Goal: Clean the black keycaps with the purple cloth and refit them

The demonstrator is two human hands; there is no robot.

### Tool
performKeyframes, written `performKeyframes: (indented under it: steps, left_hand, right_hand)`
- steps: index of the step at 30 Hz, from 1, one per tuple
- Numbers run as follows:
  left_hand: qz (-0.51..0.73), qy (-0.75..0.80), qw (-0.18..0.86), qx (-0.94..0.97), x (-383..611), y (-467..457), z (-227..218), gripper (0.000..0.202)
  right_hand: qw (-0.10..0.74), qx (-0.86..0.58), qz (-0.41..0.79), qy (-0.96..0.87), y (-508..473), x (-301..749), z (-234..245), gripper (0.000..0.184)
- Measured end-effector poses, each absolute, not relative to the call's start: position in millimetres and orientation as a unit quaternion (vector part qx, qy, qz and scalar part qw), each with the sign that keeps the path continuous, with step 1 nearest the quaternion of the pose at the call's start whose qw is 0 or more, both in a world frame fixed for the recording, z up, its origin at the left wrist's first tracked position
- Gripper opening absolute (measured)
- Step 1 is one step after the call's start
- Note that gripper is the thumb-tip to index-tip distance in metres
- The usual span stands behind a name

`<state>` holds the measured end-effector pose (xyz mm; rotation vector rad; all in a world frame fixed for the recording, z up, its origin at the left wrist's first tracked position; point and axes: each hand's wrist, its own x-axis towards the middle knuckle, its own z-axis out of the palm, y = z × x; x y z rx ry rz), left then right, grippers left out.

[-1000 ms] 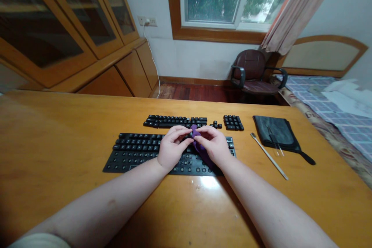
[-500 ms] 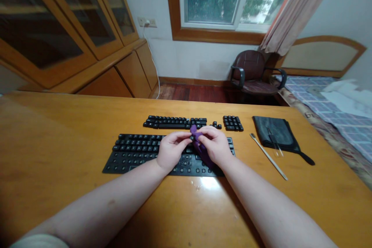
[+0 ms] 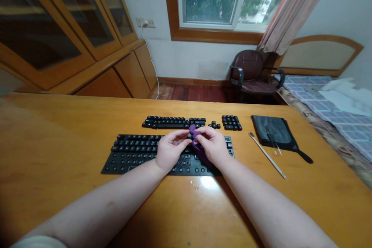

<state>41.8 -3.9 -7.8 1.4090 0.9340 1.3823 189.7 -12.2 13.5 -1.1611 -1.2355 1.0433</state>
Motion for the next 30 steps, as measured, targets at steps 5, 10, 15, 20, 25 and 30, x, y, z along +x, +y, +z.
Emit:
performKeyframes:
  steps: [5,10,15,20,25,30]
  left_hand:
    - [0.557,0.406,0.401,0.603,40.9,-2.2,-10.5,0.025]
    - [0.511,0.41,0.303,0.692,36.7,-4.4,-5.5,0.023]
    - [0.511,0.409,0.3,0.694,37.6,-4.9,-4.2,0.025]
    - [0.508,0.405,0.314,0.692,38.4,-4.9,-5.5,0.022]
    - [0.518,0.402,0.313,0.687,38.3,-6.3,-4.7,0.02]
    - [0.556,0.352,0.348,0.667,38.8,-8.4,-5.6,0.015]
  right_hand:
    - [0.529,-0.484,0.48,-0.505,-9.0,188.3,10.5,0.019]
    - [0.5,-0.495,0.482,-0.522,-8.9,187.4,10.7,0.021]
    - [0.505,-0.502,0.495,-0.498,-9.3,189.2,13.7,0.02]
    - [0.492,-0.484,0.485,-0.538,-9.3,191.2,13.2,0.021]
    - [0.508,-0.491,0.502,-0.5,-11.0,189.9,17.4,0.024]
    - [0.531,-0.511,0.432,-0.52,-8.4,195.7,24.2,0.019]
